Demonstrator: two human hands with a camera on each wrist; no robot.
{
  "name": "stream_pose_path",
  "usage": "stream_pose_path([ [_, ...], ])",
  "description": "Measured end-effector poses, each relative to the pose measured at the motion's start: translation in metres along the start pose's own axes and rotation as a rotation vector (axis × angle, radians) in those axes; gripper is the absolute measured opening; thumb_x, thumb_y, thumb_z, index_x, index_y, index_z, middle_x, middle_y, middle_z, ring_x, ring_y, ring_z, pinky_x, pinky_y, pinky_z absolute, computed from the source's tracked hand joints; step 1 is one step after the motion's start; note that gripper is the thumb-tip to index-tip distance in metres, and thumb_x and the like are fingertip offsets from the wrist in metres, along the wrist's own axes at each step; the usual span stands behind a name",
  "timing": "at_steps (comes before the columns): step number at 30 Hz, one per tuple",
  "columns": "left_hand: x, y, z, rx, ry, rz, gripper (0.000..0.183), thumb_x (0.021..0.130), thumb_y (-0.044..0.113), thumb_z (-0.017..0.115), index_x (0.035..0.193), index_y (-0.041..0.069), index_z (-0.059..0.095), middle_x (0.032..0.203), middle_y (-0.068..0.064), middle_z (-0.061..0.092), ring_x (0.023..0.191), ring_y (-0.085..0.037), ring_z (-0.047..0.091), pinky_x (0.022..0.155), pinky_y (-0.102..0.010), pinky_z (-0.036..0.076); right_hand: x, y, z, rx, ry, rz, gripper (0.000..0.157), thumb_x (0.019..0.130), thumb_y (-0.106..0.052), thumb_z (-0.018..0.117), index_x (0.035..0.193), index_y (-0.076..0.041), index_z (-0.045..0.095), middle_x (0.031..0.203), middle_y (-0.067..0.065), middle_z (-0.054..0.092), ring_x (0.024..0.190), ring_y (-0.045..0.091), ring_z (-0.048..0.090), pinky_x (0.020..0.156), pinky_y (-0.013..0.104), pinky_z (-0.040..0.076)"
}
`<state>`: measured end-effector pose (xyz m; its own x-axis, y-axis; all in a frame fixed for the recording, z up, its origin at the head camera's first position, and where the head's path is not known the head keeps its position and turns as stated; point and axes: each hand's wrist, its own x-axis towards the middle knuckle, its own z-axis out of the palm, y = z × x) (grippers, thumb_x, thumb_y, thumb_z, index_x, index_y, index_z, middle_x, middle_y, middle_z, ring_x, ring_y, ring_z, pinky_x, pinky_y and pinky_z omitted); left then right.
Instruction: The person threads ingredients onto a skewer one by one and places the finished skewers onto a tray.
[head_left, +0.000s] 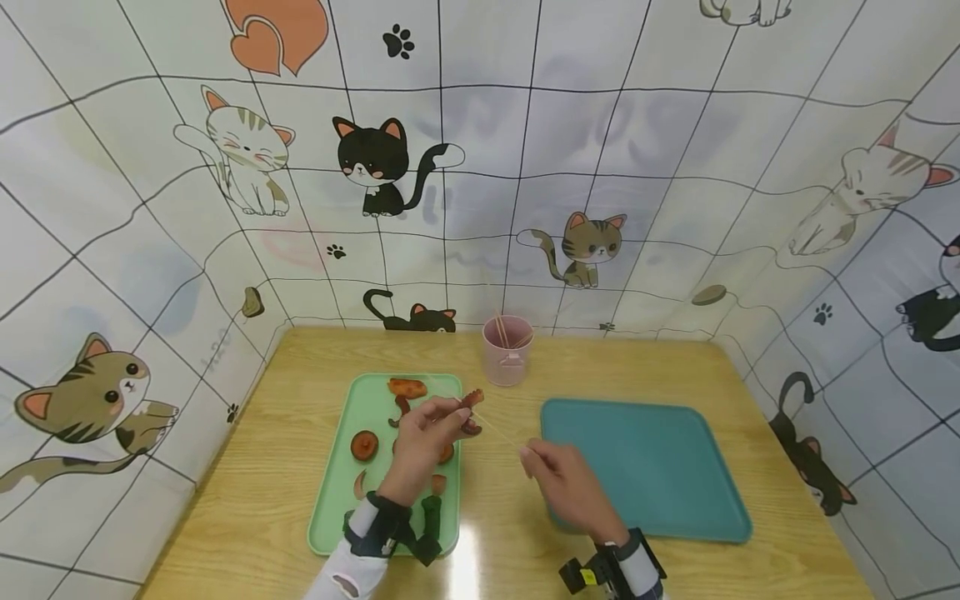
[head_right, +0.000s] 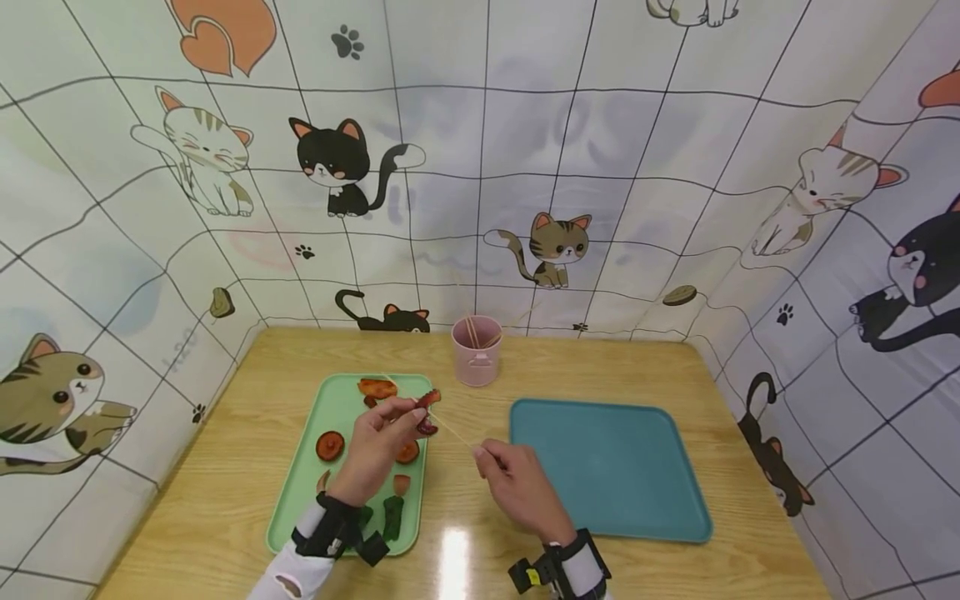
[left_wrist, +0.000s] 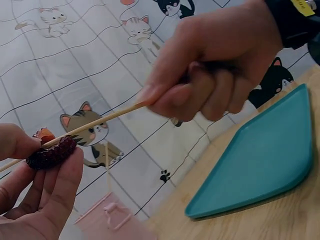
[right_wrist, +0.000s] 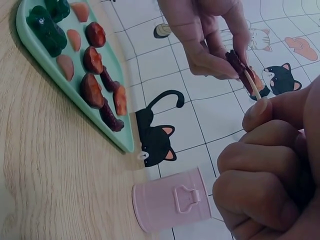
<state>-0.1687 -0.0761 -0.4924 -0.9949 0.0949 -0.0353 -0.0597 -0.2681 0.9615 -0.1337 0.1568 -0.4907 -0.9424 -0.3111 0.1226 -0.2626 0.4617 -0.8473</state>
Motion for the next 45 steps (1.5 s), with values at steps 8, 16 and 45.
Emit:
stream_pose_path([
  [8, -0.007, -0.011, 0.019, -0.056, -0.058, 0.045, 0.022, 0.096, 0.004, 0.069, 0.111, -0.008, 0.06, 0.093, -0.004, 0.071, 0.085, -0.014, 0.076, 0.088, -0.036, 0.063, 0.01, -0.006, 0.005, -0.004, 0.0, 0.038, 0.042, 0.109, -0.028, 0.051, 0.073, -0.006, 0.054, 0.059, -0.008, 0.032, 0.05, 0.001, 0.026, 0.052, 0.019, 0.026],
  [16, -0.012, -0.015, 0.024, -0.076, -0.053, 0.024, 0.024, 0.095, 0.005, 0.07, 0.112, -0.008, 0.059, 0.092, -0.003, 0.072, 0.085, -0.014, 0.076, 0.087, -0.036, 0.064, 0.016, -0.005, 0.009, 0.013, -0.006, 0.035, 0.042, 0.109, -0.025, 0.051, 0.072, -0.006, 0.054, 0.059, -0.007, 0.034, 0.049, 0.001, 0.026, 0.05, 0.019, 0.026],
  [45, -0.009, -0.014, 0.01, 0.042, -0.162, -0.014, 0.036, 0.098, 0.015, 0.07, 0.125, -0.005, 0.058, 0.122, -0.018, 0.063, 0.101, -0.017, 0.071, 0.09, -0.039, 0.063, 0.016, 0.006, 0.013, 0.05, 0.009, 0.02, 0.04, 0.109, -0.031, 0.051, 0.073, -0.015, 0.056, 0.059, -0.007, 0.035, 0.049, 0.002, 0.03, 0.051, 0.02, 0.029],
])
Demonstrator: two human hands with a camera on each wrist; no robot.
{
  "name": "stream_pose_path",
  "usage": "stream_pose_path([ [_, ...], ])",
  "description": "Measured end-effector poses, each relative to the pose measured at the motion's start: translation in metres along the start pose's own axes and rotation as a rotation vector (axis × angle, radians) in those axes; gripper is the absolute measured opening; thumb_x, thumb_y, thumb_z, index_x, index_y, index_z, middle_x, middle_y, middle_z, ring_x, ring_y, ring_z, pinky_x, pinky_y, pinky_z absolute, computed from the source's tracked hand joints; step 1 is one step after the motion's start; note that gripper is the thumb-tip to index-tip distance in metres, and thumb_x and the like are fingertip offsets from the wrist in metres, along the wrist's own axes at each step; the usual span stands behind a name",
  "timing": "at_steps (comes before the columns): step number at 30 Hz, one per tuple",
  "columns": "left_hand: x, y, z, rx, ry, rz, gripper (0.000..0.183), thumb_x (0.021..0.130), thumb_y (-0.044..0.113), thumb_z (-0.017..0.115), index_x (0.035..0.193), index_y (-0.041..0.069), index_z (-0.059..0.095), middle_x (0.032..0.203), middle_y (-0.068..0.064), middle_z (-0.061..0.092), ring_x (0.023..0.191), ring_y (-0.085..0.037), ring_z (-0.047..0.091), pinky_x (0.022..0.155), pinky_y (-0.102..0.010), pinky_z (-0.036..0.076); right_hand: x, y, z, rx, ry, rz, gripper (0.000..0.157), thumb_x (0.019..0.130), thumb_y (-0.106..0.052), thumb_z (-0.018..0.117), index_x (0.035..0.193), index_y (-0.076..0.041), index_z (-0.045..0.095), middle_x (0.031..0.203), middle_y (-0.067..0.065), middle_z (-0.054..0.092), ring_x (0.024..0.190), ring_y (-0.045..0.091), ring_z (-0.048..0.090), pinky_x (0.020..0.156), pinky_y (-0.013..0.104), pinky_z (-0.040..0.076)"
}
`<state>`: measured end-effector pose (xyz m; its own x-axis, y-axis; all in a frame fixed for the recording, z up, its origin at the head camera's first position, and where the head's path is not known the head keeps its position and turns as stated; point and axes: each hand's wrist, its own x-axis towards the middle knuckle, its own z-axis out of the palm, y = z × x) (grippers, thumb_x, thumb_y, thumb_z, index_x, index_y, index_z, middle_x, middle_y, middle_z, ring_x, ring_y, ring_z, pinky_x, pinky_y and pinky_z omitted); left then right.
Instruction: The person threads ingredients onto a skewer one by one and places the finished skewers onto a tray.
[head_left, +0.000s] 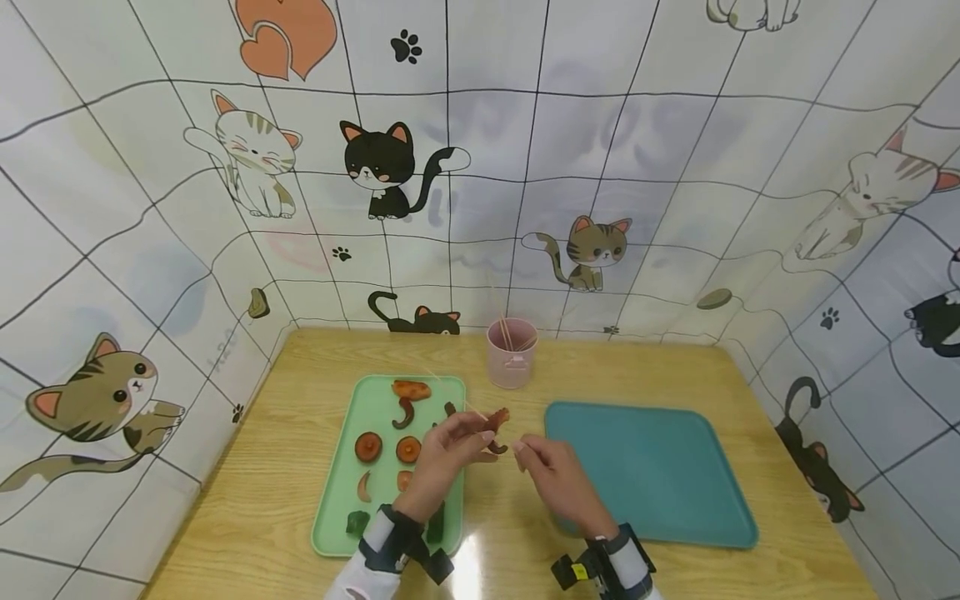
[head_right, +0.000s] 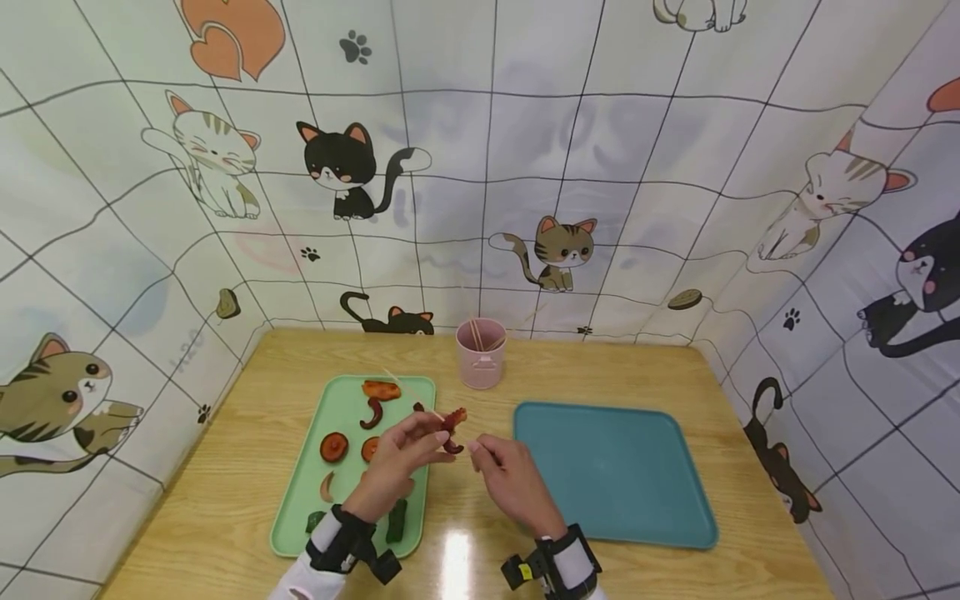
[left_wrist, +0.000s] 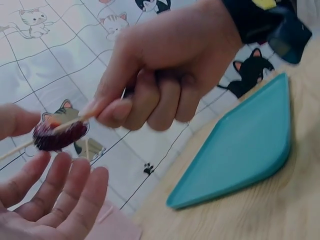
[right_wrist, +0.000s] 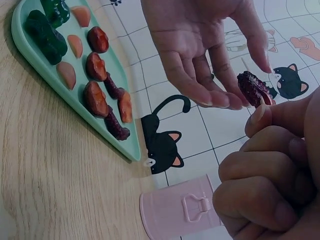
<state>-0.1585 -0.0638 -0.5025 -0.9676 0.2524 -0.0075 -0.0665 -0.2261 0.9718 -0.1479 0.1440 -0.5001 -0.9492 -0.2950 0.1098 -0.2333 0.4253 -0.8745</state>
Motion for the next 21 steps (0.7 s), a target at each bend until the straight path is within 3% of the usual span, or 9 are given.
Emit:
stream_pose_path([
  [4, 0.003, 0.003, -0.012, 0.117, 0.012, 0.02, 0.038, 0.096, 0.018, 0.072, 0.13, 0.004, 0.061, 0.129, -0.02, 0.063, 0.108, -0.016, 0.069, 0.091, -0.034, 0.062, -0.001, 0.001, -0.003, 0.007, 0.008, 0.0, 0.04, 0.109, -0.03, 0.051, 0.073, -0.014, 0.056, 0.058, -0.008, 0.035, 0.05, 0.002, 0.03, 0.051, 0.02, 0.029],
  [10, 0.013, 0.003, -0.044, 0.315, 0.172, 0.043, 0.039, 0.092, 0.022, 0.079, 0.129, 0.018, 0.067, 0.124, -0.014, 0.07, 0.113, -0.026, 0.066, 0.086, -0.024, 0.058, -0.004, 0.001, -0.007, 0.017, 0.002, 0.024, 0.042, 0.109, -0.031, 0.051, 0.074, -0.009, 0.058, 0.058, -0.007, 0.032, 0.049, 0.003, 0.027, 0.051, 0.02, 0.028],
  [16, 0.026, 0.005, -0.078, 0.548, 0.29, 0.087, 0.042, 0.09, 0.028, 0.081, 0.128, 0.016, 0.068, 0.122, -0.009, 0.071, 0.11, -0.027, 0.066, 0.09, -0.027, 0.054, -0.007, 0.005, -0.011, 0.023, 0.006, 0.048, 0.044, 0.109, -0.035, 0.05, 0.075, -0.008, 0.058, 0.061, -0.005, 0.033, 0.05, 0.004, 0.026, 0.053, 0.021, 0.028],
  [21, 0.036, 0.005, -0.098, 0.709, 0.343, 0.102, 0.048, 0.091, 0.02, 0.08, 0.133, 0.006, 0.063, 0.129, -0.019, 0.065, 0.114, -0.039, 0.062, 0.092, -0.039, 0.056, -0.009, 0.01, -0.013, 0.033, 0.019, 0.063, 0.045, 0.109, -0.034, 0.051, 0.075, -0.006, 0.057, 0.062, -0.004, 0.035, 0.052, 0.005, 0.027, 0.054, 0.021, 0.028],
])
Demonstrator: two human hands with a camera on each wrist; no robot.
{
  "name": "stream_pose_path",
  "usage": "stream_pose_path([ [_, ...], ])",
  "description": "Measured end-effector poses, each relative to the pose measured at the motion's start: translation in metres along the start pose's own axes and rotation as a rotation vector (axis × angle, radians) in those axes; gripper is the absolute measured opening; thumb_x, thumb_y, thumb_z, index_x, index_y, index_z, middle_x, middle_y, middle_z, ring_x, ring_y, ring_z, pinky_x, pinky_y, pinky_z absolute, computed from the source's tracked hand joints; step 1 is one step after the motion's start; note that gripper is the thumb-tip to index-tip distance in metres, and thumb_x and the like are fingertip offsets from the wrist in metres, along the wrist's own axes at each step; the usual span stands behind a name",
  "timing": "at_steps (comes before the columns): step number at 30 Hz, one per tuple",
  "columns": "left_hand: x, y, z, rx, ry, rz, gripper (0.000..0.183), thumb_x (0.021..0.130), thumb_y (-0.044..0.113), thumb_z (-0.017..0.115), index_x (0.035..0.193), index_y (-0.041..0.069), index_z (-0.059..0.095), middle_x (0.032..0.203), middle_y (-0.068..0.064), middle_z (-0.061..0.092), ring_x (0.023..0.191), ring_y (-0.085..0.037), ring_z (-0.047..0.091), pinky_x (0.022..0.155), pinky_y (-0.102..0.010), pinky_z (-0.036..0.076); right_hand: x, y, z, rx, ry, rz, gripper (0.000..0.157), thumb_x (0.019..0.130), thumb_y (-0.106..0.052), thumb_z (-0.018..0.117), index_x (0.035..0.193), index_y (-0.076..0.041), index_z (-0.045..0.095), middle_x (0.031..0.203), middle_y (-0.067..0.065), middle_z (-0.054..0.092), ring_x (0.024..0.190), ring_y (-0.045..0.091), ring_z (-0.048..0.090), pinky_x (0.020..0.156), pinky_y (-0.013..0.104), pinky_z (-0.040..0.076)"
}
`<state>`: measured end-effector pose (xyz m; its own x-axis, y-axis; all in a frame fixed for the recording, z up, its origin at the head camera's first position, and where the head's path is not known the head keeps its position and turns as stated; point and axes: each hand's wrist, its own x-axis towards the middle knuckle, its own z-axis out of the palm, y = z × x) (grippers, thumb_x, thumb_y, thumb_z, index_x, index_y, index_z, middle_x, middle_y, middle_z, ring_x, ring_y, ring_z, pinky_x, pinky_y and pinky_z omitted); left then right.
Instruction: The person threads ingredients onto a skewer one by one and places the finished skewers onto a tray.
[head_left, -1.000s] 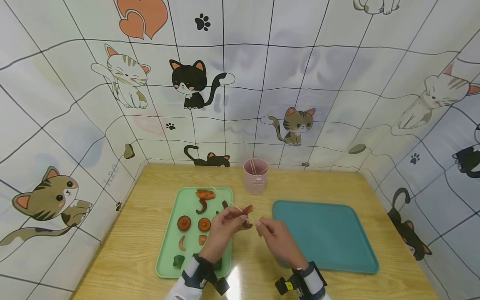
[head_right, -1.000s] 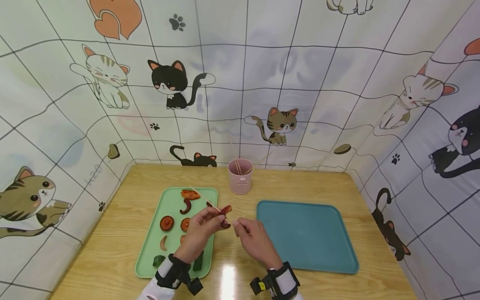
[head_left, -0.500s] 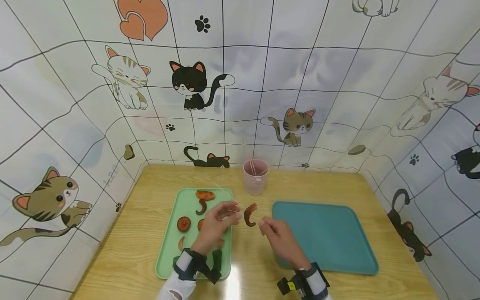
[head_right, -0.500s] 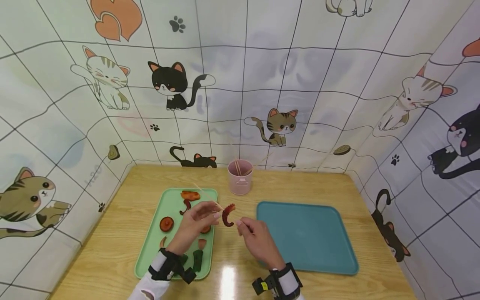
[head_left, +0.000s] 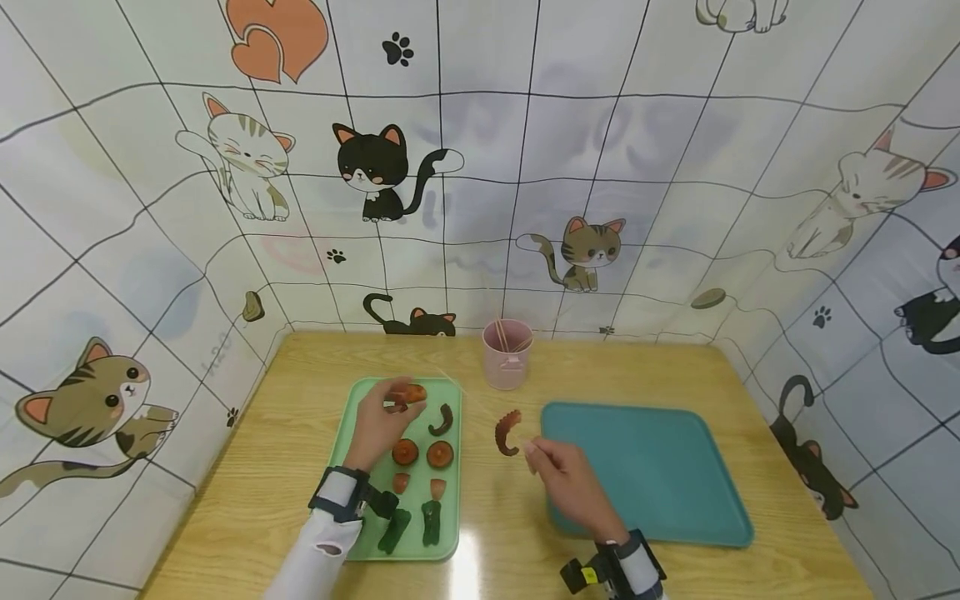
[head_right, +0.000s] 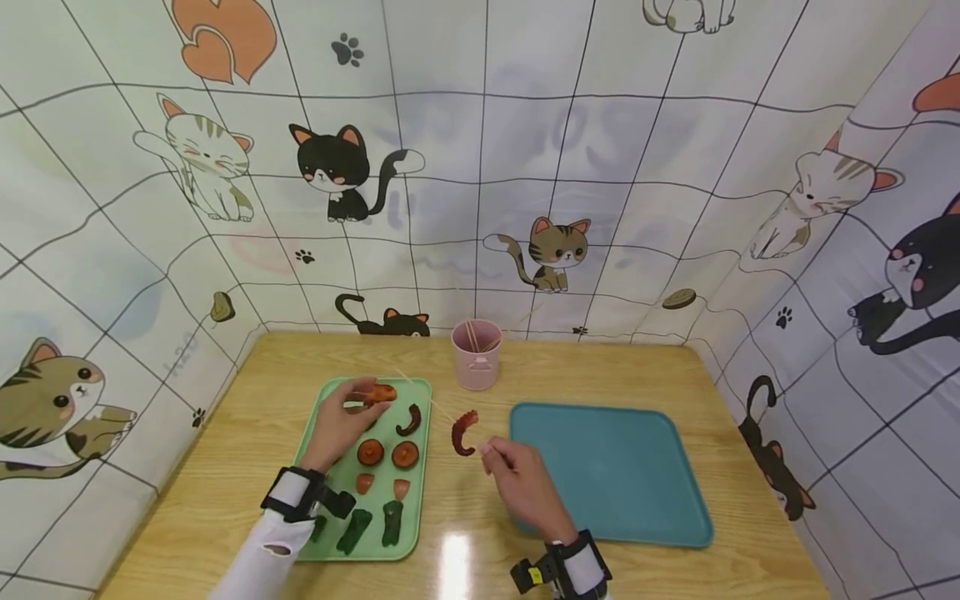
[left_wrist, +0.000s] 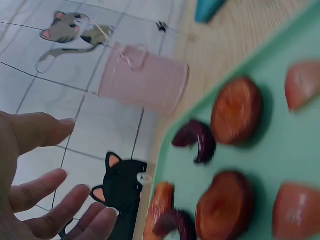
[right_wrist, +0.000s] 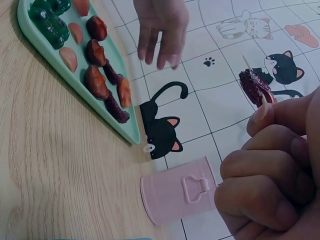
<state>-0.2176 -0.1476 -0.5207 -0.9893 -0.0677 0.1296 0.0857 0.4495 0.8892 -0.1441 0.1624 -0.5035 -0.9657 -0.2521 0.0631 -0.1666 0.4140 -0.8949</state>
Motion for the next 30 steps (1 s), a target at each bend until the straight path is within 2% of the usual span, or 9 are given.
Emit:
stream_pose_path([
  [4, 0.01, -0.011, -0.004, 0.149, -0.031, 0.007, 0.05, 0.09, 0.017, 0.08, 0.134, 0.0, 0.062, 0.127, -0.025, 0.062, 0.111, -0.042, 0.062, 0.087, -0.045, 0.056, -0.002, 0.001, -0.002, -0.004, 0.009, 0.012, 0.044, 0.109, -0.03, 0.051, 0.075, -0.004, 0.057, 0.061, -0.005, 0.034, 0.052, 0.005, 0.026, 0.053, 0.02, 0.027],
  [9, 0.019, -0.021, -0.001, 0.379, -0.081, 0.023, 0.052, 0.088, 0.016, 0.081, 0.131, -0.006, 0.062, 0.119, -0.027, 0.061, 0.101, -0.038, 0.062, 0.082, -0.047, 0.054, -0.004, -0.001, -0.004, -0.009, 0.02, 0.007, 0.044, 0.109, -0.032, 0.052, 0.074, -0.006, 0.056, 0.06, -0.006, 0.033, 0.051, 0.004, 0.026, 0.053, 0.02, 0.027],
  [14, 0.025, -0.025, 0.005, 0.521, -0.105, 0.0, 0.05, 0.085, 0.013, 0.082, 0.124, -0.01, 0.061, 0.107, -0.025, 0.06, 0.091, -0.035, 0.063, 0.077, -0.047, 0.056, -0.006, -0.001, -0.005, -0.02, 0.019, 0.012, 0.045, 0.108, -0.036, 0.051, 0.073, -0.008, 0.057, 0.06, -0.007, 0.033, 0.051, 0.004, 0.026, 0.052, 0.02, 0.028],
  [19, 0.028, -0.028, 0.011, 0.56, -0.098, -0.021, 0.038, 0.079, 0.009, 0.085, 0.105, -0.008, 0.063, 0.092, -0.022, 0.063, 0.082, -0.036, 0.064, 0.07, -0.046, 0.055, -0.007, -0.001, -0.004, -0.022, 0.019, 0.022, 0.044, 0.109, -0.035, 0.052, 0.073, -0.009, 0.057, 0.059, -0.006, 0.031, 0.05, 0.004, 0.026, 0.052, 0.02, 0.027],
  [21, 0.028, -0.029, 0.013, 0.566, -0.085, -0.028, 0.038, 0.077, 0.008, 0.086, 0.101, -0.007, 0.062, 0.09, -0.023, 0.064, 0.082, -0.037, 0.065, 0.069, -0.046, 0.056, -0.007, -0.001, -0.004, -0.019, 0.021, 0.025, 0.044, 0.108, -0.035, 0.052, 0.072, -0.011, 0.056, 0.059, -0.006, 0.03, 0.05, 0.005, 0.025, 0.052, 0.02, 0.026],
  [27, 0.027, -0.033, 0.014, 0.581, -0.059, -0.013, 0.054, 0.075, 0.005, 0.088, 0.115, -0.014, 0.058, 0.099, -0.031, 0.065, 0.093, -0.046, 0.066, 0.079, -0.053, 0.059, -0.008, 0.0, -0.004, -0.024, 0.024, 0.028, 0.044, 0.108, -0.036, 0.052, 0.072, -0.012, 0.057, 0.06, -0.007, 0.031, 0.05, 0.004, 0.025, 0.052, 0.02, 0.026],
  [30, 0.027, -0.032, 0.014, 0.575, -0.057, -0.004, 0.052, 0.077, 0.002, 0.085, 0.117, -0.015, 0.057, 0.101, -0.032, 0.065, 0.094, -0.046, 0.066, 0.081, -0.053, 0.058, -0.008, 0.0, -0.004, -0.025, 0.023, 0.019, 0.042, 0.108, -0.036, 0.052, 0.072, -0.015, 0.058, 0.06, -0.008, 0.033, 0.05, 0.004, 0.025, 0.052, 0.02, 0.027],
])
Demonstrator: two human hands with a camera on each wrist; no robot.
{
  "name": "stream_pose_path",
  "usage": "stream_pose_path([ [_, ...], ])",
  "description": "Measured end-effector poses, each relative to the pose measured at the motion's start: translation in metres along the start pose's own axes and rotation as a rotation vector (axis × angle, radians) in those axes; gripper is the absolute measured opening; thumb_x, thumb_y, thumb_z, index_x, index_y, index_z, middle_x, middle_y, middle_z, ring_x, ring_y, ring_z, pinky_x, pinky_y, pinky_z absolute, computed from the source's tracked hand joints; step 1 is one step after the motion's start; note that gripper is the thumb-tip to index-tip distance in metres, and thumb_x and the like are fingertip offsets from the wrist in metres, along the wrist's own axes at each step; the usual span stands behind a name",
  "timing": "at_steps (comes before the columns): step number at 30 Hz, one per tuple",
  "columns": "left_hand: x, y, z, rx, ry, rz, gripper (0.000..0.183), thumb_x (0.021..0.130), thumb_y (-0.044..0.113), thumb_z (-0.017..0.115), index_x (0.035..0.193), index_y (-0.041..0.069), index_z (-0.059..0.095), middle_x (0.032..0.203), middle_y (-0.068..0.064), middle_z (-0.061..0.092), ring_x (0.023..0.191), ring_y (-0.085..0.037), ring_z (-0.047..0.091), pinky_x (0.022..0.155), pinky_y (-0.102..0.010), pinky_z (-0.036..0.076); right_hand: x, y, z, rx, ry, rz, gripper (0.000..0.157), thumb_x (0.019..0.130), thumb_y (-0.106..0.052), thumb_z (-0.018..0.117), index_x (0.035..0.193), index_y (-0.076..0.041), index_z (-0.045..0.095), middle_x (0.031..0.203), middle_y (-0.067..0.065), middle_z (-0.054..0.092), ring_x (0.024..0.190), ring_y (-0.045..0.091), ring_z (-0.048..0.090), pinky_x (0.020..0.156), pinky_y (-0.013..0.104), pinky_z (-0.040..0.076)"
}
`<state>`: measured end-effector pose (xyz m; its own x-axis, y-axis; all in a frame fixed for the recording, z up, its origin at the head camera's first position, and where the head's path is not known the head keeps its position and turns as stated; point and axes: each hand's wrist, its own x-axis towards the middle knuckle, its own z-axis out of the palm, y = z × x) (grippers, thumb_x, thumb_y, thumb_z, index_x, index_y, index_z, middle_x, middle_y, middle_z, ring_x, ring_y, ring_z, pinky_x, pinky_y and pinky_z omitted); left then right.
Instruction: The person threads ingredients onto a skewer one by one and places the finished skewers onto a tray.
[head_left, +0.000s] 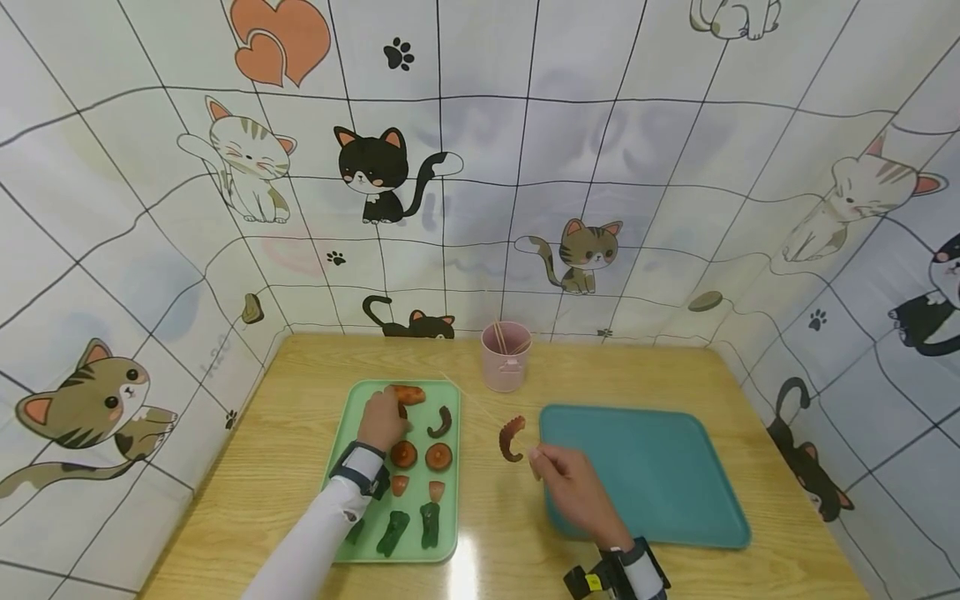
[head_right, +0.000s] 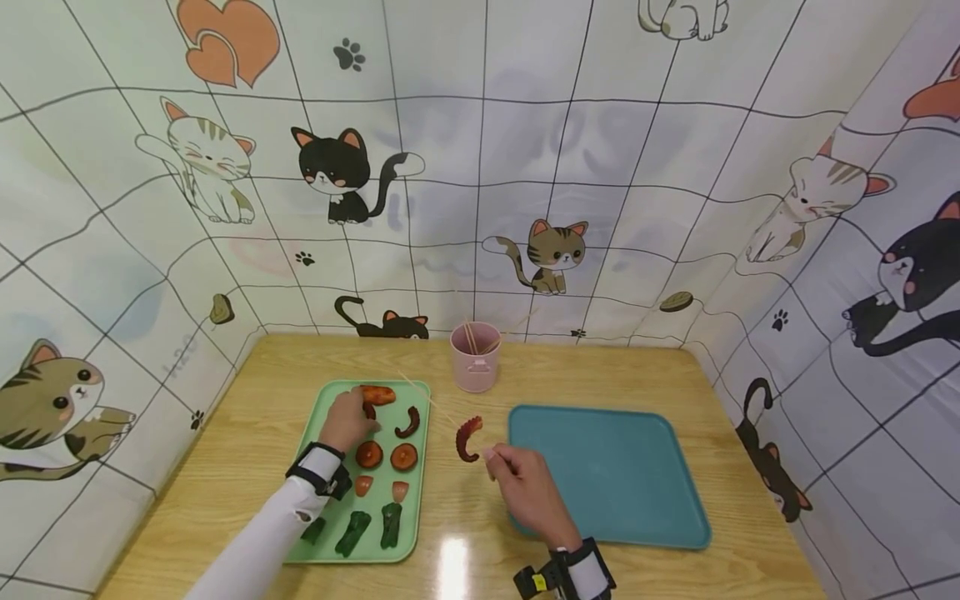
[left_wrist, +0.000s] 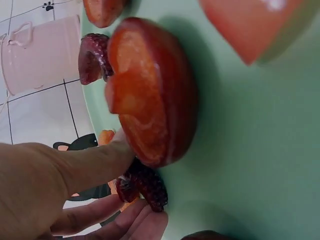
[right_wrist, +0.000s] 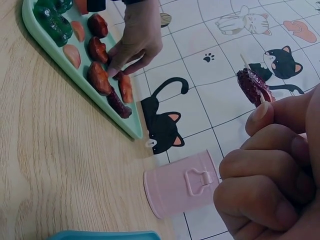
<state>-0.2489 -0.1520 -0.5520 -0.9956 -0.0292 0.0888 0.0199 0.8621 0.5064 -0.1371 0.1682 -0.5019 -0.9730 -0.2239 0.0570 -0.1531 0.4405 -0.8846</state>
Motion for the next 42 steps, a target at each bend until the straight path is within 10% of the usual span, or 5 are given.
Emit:
stream_pose_path([
  [7, -0.002, -0.001, -0.002, -0.059, 0.01, 0.028, 0.008, 0.082, -0.007, 0.068, 0.087, -0.007, 0.062, 0.077, -0.016, 0.057, 0.066, -0.025, 0.052, 0.056, -0.035, 0.044, 0.0, 0.001, 0.0, 0.0, -0.001, -0.019, 0.042, 0.108, -0.035, 0.052, 0.072, -0.015, 0.058, 0.06, -0.008, 0.034, 0.051, 0.003, 0.025, 0.052, 0.02, 0.026],
  [13, 0.001, -0.006, 0.002, -0.092, 0.019, 0.01, 0.031, 0.091, -0.006, 0.061, 0.067, 0.008, 0.047, 0.065, -0.003, 0.038, 0.056, -0.017, 0.038, 0.05, -0.027, 0.03, 0.001, 0.002, 0.001, -0.007, -0.001, -0.007, 0.041, 0.108, -0.034, 0.052, 0.071, -0.017, 0.057, 0.06, -0.008, 0.033, 0.051, 0.004, 0.025, 0.052, 0.02, 0.026],
  [29, -0.008, -0.004, -0.025, -0.306, 0.043, -0.03, 0.015, 0.092, 0.001, 0.065, 0.097, -0.005, 0.077, 0.073, -0.009, 0.065, 0.053, -0.012, 0.047, 0.047, -0.023, 0.037, 0.002, 0.001, 0.0, -0.009, 0.016, 0.003, 0.04, 0.109, -0.03, 0.053, 0.072, -0.014, 0.058, 0.059, -0.006, 0.032, 0.05, 0.004, 0.026, 0.051, 0.021, 0.026],
  [42, -0.024, 0.014, -0.049, -0.633, 0.034, -0.058, 0.025, 0.097, 0.02, 0.072, 0.12, 0.011, 0.076, 0.112, -0.012, 0.076, 0.094, -0.021, 0.075, 0.074, -0.023, 0.056, 0.001, 0.002, -0.002, 0.004, 0.032, 0.008, 0.037, 0.108, -0.033, 0.053, 0.075, -0.019, 0.062, 0.059, -0.006, 0.037, 0.049, 0.003, 0.026, 0.051, 0.021, 0.029],
])
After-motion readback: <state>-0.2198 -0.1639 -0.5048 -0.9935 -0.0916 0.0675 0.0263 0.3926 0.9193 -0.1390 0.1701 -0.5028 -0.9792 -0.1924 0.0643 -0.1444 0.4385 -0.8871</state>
